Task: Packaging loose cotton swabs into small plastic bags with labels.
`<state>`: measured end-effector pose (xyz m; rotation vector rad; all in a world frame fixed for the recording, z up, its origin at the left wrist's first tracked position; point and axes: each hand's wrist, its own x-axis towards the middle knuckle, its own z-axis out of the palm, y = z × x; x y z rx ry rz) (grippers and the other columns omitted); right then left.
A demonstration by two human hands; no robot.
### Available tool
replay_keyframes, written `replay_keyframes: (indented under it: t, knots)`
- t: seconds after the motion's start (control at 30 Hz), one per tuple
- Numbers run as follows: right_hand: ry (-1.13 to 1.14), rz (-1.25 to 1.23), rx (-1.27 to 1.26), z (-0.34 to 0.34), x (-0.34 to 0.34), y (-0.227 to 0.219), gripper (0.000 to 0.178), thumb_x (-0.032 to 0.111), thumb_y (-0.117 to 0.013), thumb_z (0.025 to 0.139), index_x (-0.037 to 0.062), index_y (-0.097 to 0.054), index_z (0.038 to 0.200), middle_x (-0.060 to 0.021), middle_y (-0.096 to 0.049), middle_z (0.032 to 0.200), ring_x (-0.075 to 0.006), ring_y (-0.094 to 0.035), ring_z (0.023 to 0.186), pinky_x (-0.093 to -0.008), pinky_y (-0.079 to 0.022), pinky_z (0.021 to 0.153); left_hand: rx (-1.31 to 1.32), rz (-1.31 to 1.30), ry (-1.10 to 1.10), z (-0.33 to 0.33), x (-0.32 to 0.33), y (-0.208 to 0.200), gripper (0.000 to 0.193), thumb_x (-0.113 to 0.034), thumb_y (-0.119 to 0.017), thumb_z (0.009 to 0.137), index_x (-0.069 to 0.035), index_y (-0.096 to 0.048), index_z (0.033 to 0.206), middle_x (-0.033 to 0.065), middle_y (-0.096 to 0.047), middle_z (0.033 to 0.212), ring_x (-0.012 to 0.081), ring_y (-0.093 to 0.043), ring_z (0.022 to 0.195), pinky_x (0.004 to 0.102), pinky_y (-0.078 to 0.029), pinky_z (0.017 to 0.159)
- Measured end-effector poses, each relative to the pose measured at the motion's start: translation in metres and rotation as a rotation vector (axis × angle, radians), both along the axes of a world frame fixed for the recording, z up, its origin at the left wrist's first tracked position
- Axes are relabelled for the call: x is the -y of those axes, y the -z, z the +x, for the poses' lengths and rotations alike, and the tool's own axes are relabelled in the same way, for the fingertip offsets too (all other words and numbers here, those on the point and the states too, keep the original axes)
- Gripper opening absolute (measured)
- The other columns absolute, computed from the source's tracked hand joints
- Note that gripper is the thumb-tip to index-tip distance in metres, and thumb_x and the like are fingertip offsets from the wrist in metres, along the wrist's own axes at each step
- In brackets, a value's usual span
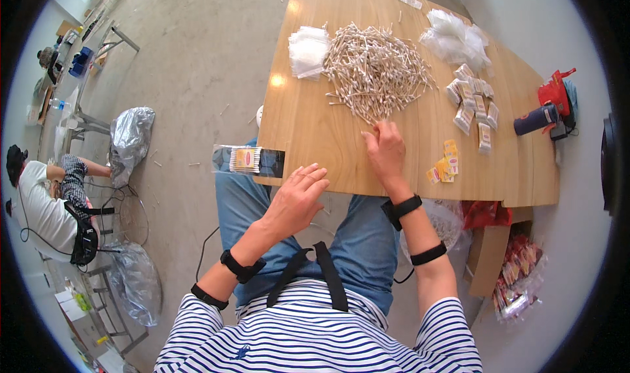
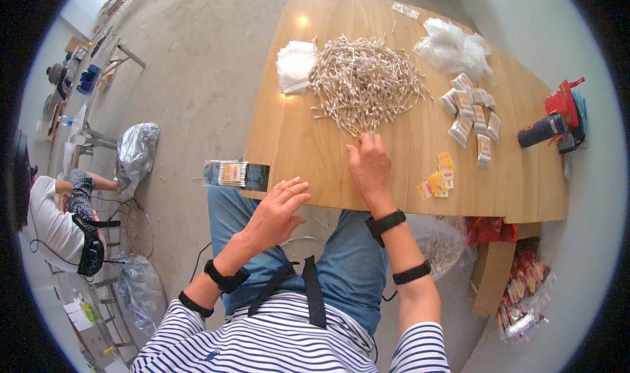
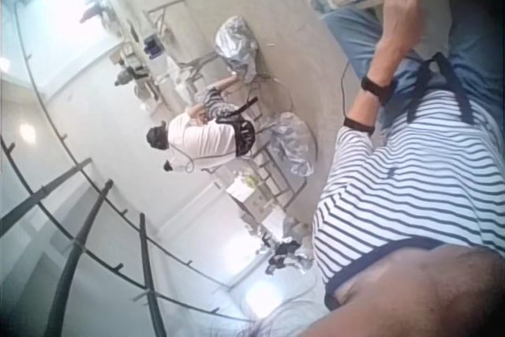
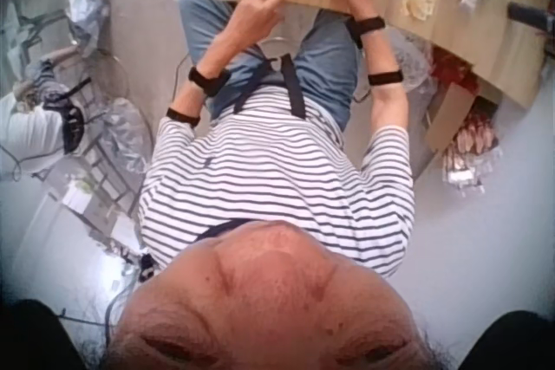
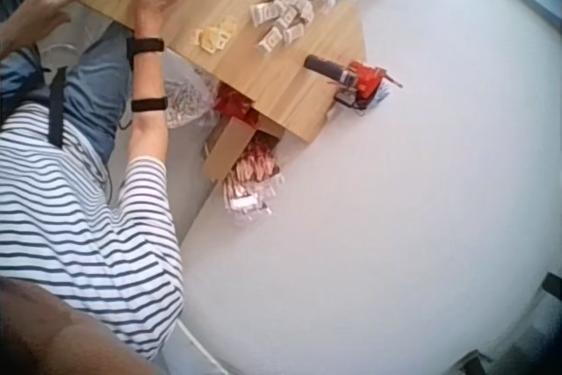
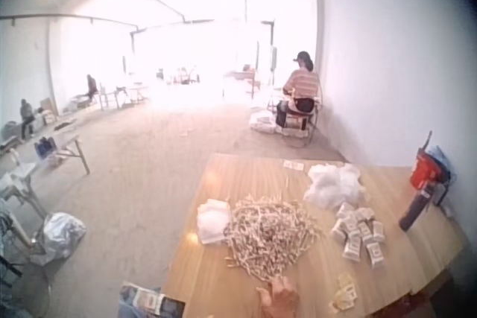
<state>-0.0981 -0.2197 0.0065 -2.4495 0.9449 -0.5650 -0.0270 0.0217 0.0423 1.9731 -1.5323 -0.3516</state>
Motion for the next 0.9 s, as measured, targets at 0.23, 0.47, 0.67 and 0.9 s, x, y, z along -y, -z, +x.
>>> replay_keyframes:
  t: [0.23, 0.47, 0.67, 0.9]
  knots:
    - [-0.066, -0.058, -0.059, 0.007, -0.004, 0.014, 0.012, 0.014, -0.07, 0.081, 0.0068, -0.061, 0.085, -0.0132, -0.059, 0.092, -0.0345, -0.062, 0.088, -0.0461, -0.051, 0.075, -0.025, -0.013, -0.003, 0.001, 0.008, 0.008, 0.05, -0.003, -0.077, 0.072, -0.001, -0.059, 0.119, 0.0168, -0.055, 0.136, 0.0362, -0.047, 0.134, 0.0482, -0.037, 0.114]
    - [-0.318, 0.005, -0.074, -0.008, -0.029, 0.004, 0.008, 0.008, -0.068, 0.08, 0.0063, -0.061, 0.082, -0.0134, -0.058, 0.087, -0.0344, -0.062, 0.088, -0.0464, -0.051, 0.073, 0.021, -0.028, -0.031, 0.0, 0.009, 0.011, 0.052, -0.006, -0.077, 0.073, -0.001, -0.058, 0.121, 0.0167, -0.054, 0.138, 0.036, -0.045, 0.136, 0.0486, -0.036, 0.114]
    - [-0.298, -0.012, -0.057, -0.002, -0.029, 0.001, 0.005, 0.005, -0.064, 0.081, 0.0045, -0.06, 0.083, -0.0155, -0.058, 0.087, -0.038, -0.062, 0.086, -0.0476, -0.051, 0.073, 0.104, 0.001, -0.038, 0.001, 0.018, 0.021, 0.061, -0.013, -0.078, 0.074, 0.0, -0.055, 0.129, 0.0162, -0.049, 0.144, 0.0349, -0.041, 0.139, 0.05, -0.033, 0.116]
    - [-0.279, 0.015, -0.134, 0.004, -0.028, 0.002, 0.004, 0.003, -0.06, 0.084, 0.0073, -0.061, 0.085, -0.0159, -0.06, 0.09, -0.0396, -0.064, 0.085, -0.0486, -0.052, 0.071, 0.24, 0.08, -0.04, 0.001, 0.038, 0.031, 0.084, -0.03, -0.082, 0.071, -0.002, -0.046, 0.141, 0.014, -0.047, 0.146, 0.0315, -0.038, 0.141, 0.049, -0.03, 0.117]
